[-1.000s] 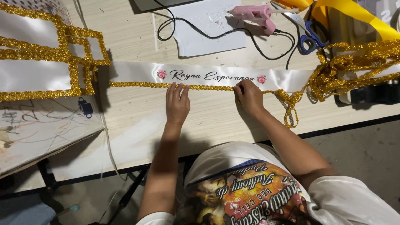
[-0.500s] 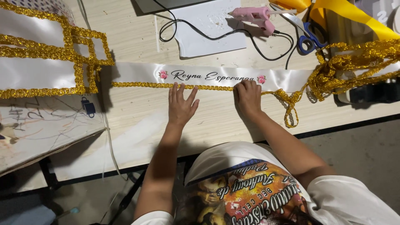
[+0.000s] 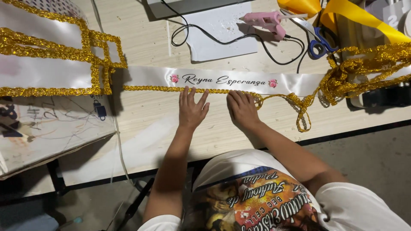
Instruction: Gluing decorative gold trim onto a white satin sash using a hot glue gun.
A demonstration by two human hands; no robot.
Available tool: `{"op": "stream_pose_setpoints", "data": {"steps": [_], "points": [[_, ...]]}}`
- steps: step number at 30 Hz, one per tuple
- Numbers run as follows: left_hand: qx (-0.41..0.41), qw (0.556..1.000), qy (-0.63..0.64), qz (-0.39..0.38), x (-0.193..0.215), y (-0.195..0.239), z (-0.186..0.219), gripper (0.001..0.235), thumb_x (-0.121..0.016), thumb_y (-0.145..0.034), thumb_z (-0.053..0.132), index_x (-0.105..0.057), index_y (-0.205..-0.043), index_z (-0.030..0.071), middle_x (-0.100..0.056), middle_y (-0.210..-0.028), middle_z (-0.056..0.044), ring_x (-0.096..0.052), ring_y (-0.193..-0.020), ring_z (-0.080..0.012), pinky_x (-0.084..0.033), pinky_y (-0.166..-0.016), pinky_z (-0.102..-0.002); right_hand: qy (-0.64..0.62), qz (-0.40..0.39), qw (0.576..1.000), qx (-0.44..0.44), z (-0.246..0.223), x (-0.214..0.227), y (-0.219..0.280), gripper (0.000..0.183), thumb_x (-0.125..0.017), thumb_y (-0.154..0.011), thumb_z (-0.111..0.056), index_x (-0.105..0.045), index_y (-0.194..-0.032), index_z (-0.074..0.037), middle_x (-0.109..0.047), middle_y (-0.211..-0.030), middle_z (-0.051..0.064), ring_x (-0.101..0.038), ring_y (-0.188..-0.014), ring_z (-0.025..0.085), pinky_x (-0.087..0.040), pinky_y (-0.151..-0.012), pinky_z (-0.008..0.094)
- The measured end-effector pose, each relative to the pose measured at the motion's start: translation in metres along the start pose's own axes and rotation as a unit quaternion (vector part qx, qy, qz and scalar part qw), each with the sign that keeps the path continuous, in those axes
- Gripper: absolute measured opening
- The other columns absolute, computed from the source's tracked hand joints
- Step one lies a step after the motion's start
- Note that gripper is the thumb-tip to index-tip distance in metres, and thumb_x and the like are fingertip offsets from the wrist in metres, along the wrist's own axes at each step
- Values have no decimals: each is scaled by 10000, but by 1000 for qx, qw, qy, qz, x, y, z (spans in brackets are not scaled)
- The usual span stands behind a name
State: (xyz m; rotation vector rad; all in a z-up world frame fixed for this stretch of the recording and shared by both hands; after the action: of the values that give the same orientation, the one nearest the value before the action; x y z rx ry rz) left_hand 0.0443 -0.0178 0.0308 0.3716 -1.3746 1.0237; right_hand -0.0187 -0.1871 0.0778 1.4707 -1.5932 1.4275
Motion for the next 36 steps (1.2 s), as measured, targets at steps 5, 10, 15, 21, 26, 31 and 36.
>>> {"op": "stream_pose_setpoints", "data": {"steps": [5,10,15,21,26,31,36], "points": [[2,1000,-3,0,-1,3,-2,521,-695,-990,378,-586,-1483,251,-475,-1454,-208,-405,-1432,-452,-370,-1181,-621,-5,-10,1000,-11,5,-9,6,363,-637,-986,-117,-611,-1316,30,-629,-1362,190,-579,-1268,350,-395,-1082,505],[-3,1000,3,13,2,0,0,539,-702,-982,390,-591,-1479,213,-479,-1452,-200,-409,-1428,-452,-363,-1182,-622,17,-23,999,-29,5,-14,3,425,-640,-977,-199,-606,-1357,-15,-626,-1363,160,-558,-1268,325,-360,-1087,529],[7,1000,5,6,0,0,-1,516,-698,-975,390,-600,-1458,235,-471,-1461,-189,-410,-1423,-447,-360,-1178,-618,5,-65,996,-68,11,-18,-7,510,-657,-979,-308,-576,-1411,-49,-611,-1316,112,-530,-1228,293,-337,-1047,526],[7,1000,2,11,-6,3,-5,514,-702,-966,379,-611,-1446,218,-478,-1464,-173,-409,-1436,-430,-361,-1177,-611,12,-60,997,-54,12,-14,-5,485,-653,-981,-289,-585,-1412,-76,-610,-1317,80,-532,-1221,268,-350,-1054,483],[14,1000,15,19,-7,4,-7,551,-712,-960,382,-608,-1429,111,-504,-1443,-175,-422,-1434,-426,-367,-1179,-610,-25,-29,995,-91,12,-12,0,384,-637,-980,-248,-610,-1333,-99,-609,-1320,94,-529,-1255,273,-350,-1071,496],[14,1000,5,21,-7,3,-6,534,-710,-955,376,-611,-1411,116,-514,-1432,-179,-427,-1429,-420,-372,-1178,-596,-3,-28,996,-83,-13,-13,-17,273,-627,-967,-218,-632,-1206,-85,-601,-1284,125,-523,-1247,285,-338,-1028,551],[9,999,2,35,-3,4,-5,519,-702,-966,352,-617,-1419,112,-521,-1443,-174,-429,-1437,-403,-361,-1195,-580,11,-4,996,-84,11,-26,-6,250,-656,-954,-207,-638,-1168,-79,-592,-1258,136,-523,-1230,311,-350,-1001,542]]}}
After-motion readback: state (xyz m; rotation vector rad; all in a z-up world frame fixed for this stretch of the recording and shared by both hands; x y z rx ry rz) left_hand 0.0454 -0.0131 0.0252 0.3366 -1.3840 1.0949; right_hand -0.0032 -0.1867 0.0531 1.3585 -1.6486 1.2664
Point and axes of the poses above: each hand's wrist, its own y-axis away from the middle knuckle, its own x-axis out of the back of the hand, z = x × y, the point moved 8 cm from there along -y, towards the middle knuckle
